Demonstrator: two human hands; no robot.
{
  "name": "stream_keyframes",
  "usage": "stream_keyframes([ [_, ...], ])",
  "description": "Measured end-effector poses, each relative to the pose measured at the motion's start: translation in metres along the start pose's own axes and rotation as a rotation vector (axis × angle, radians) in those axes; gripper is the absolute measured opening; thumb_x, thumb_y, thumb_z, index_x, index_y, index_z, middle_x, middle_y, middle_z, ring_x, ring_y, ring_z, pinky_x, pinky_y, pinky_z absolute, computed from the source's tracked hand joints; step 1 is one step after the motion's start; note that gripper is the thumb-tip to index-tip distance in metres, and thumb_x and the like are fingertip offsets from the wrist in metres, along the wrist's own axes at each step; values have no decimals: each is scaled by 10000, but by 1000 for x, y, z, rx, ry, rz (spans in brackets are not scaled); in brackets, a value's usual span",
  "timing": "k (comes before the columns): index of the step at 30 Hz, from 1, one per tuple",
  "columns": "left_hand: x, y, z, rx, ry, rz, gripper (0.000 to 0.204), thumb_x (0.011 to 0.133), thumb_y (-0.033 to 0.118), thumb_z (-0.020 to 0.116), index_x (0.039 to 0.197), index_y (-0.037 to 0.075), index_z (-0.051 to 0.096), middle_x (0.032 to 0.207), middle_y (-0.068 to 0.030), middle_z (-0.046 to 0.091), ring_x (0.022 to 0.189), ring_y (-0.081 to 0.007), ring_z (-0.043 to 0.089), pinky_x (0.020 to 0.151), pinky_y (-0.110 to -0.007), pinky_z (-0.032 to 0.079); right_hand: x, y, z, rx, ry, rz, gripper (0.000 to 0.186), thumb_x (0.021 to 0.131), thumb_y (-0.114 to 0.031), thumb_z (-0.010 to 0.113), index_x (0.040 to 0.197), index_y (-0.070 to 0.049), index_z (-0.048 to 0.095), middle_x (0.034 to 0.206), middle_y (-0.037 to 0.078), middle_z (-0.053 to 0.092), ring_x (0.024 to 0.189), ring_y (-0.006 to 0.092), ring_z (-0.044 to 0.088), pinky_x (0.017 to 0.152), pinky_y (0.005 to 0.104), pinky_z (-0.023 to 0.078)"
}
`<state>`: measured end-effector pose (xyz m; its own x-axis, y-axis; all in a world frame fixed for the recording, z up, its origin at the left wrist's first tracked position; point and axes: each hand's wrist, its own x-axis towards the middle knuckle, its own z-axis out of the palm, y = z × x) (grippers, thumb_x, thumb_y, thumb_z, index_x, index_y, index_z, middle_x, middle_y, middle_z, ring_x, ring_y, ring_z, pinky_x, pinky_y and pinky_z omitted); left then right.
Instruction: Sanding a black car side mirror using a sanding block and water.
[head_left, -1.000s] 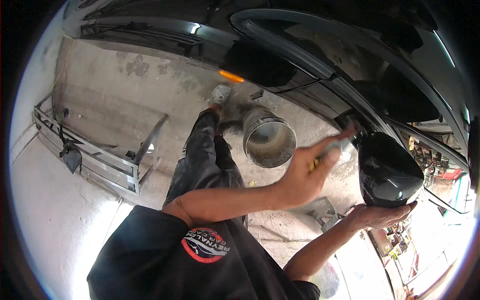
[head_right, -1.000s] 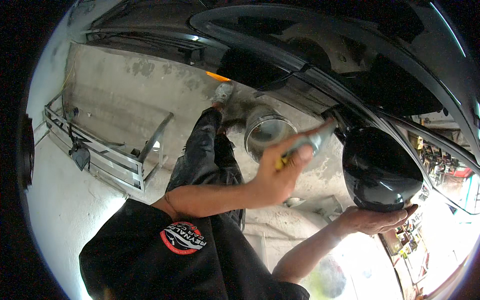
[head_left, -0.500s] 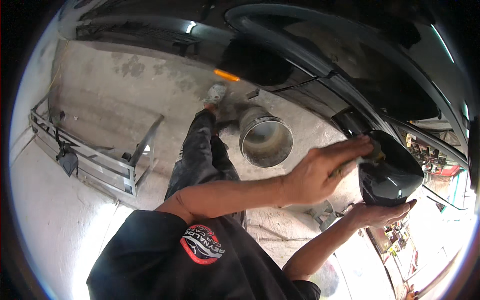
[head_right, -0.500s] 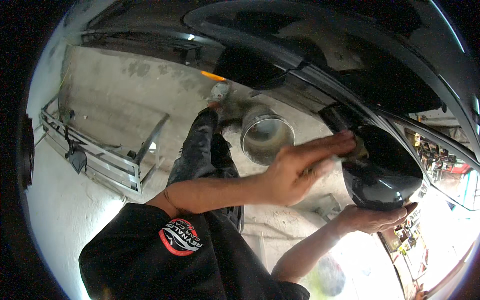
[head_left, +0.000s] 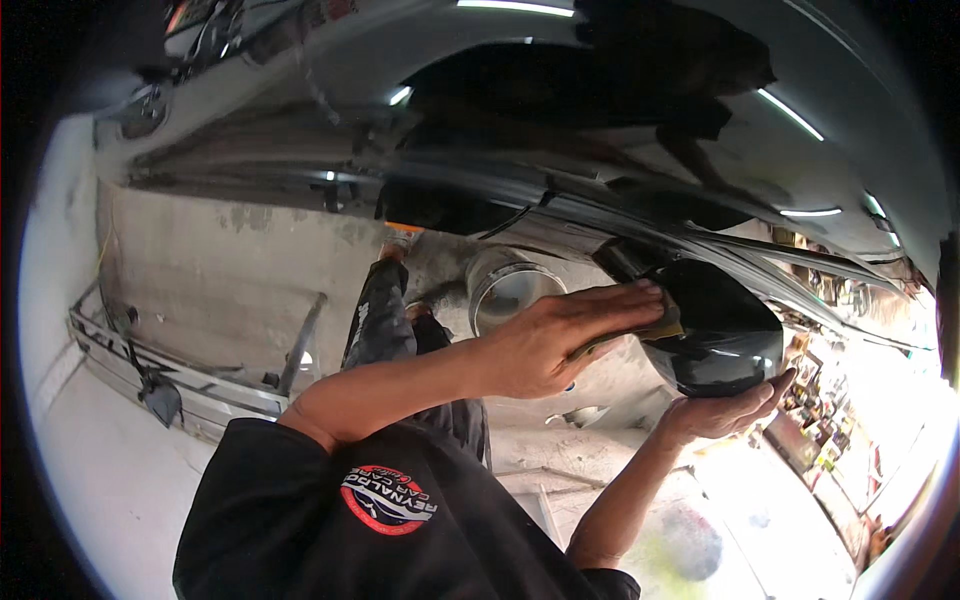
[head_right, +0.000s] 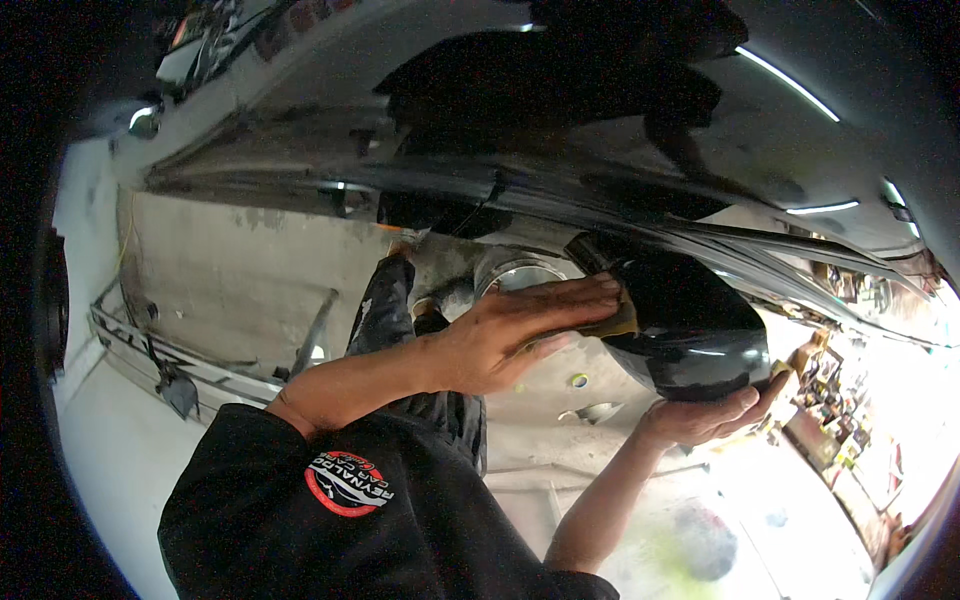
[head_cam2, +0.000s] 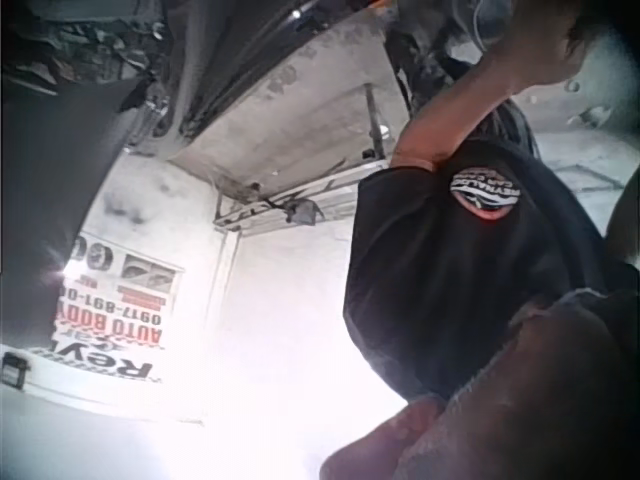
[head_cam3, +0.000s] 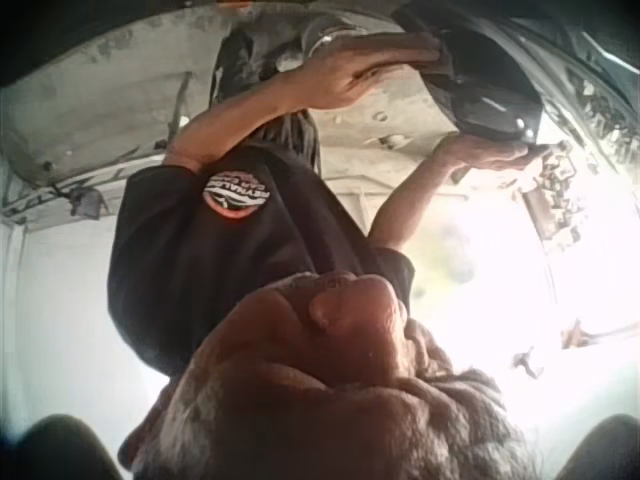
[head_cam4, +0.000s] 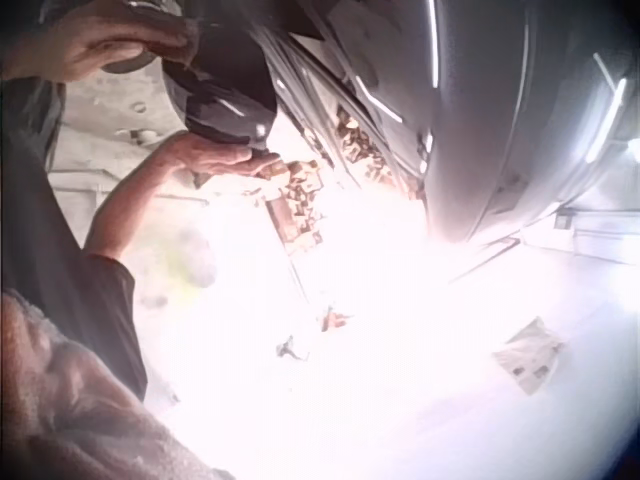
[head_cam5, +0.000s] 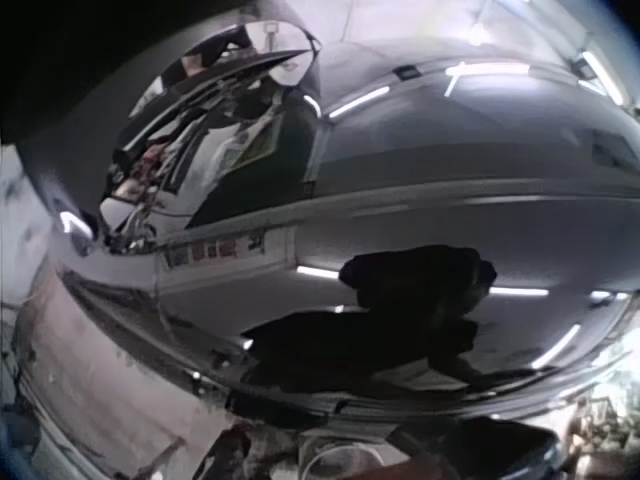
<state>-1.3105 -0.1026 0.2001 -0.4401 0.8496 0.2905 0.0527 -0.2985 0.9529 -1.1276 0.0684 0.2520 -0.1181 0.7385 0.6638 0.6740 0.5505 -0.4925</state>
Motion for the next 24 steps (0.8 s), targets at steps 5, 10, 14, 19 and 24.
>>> stream_keyframes([
  [5,57,11,-5,32,-171,-96,441,1103,162,560,1535,75,560,1598,-164,540,1472,-328,529,1242,-464,430,14,-8,1,7,-18,64,579,1129,-333,398,1512,81,530,1564,254,513,1474,353,463,1238,493,337],
  [10,110,28,-13,0,-401,-388,419,1122,241,534,1520,118,583,1580,-152,563,1450,-320,554,1237,-469,433,21,-3,3,62,-28,78,563,1139,-309,377,1543,63,501,1609,221,486,1494,327,451,1261,468,324],
  [14,78,23,-23,28,-330,-263,434,1134,232,502,1547,110,552,1602,-138,542,1478,-306,520,1244,-456,429,24,-5,4,16,-61,92,582,1146,-325,349,1551,73,480,1602,231,484,1508,351,433,1276,480,306],
  [19,154,26,-9,196,-596,-600,395,1148,198,485,1490,25,582,1295,-210,722,1164,-325,713,989,-482,549,28,-10,12,3,-75,55,617,1139,-364,348,1554,75,469,1589,260,477,1494,378,433,1260,504,316],
  [24,101,26,-13,104,-282,-245,387,1139,180,496,1470,2,588,1326,-224,707,1190,-349,704,1006,-474,551,31,-14,8,-22,-83,64,633,1126,-383,359,1558,67,463,1587,263,477,1488,385,425,1250,519,312],
])
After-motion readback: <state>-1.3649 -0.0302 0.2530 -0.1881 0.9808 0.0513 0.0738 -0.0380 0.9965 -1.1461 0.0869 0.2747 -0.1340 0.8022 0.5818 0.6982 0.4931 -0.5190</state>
